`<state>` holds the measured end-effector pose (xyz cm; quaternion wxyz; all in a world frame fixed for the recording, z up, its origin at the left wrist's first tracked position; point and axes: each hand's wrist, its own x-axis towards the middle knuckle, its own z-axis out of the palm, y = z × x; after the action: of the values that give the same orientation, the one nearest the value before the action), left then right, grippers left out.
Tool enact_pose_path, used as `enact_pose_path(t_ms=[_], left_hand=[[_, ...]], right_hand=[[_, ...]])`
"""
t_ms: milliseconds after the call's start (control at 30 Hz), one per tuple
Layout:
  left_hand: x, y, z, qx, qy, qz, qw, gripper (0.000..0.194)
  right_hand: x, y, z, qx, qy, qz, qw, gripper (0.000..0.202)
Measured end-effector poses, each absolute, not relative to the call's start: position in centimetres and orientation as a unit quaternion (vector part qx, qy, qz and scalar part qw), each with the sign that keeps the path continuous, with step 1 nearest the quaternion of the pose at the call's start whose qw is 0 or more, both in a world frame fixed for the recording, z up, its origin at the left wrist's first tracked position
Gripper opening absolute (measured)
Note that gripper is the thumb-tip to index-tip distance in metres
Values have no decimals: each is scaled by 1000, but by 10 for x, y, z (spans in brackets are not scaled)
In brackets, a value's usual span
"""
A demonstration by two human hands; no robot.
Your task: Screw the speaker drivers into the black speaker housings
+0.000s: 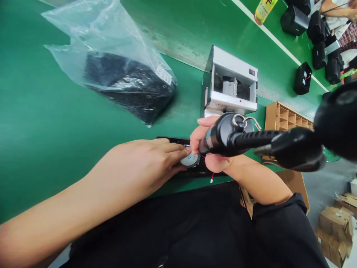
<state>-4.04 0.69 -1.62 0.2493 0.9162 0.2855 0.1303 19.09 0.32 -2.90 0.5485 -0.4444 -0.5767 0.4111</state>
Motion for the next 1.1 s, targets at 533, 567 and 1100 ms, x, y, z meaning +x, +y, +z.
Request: enact_pose_path(t_ms=[533, 567, 1100], left_hand=[[-70, -7, -34, 884, 281, 285, 241, 34], [-78, -10, -39, 865, 302, 317, 245, 48], [-49, -46, -90, 818, 379, 293, 318, 123]], right_hand=[[202, -17, 59, -393, -559, 297, 667, 63], [208, -16, 72, -392, -550, 268, 687, 55], [220, 24, 80, -416, -566, 247, 668, 61]])
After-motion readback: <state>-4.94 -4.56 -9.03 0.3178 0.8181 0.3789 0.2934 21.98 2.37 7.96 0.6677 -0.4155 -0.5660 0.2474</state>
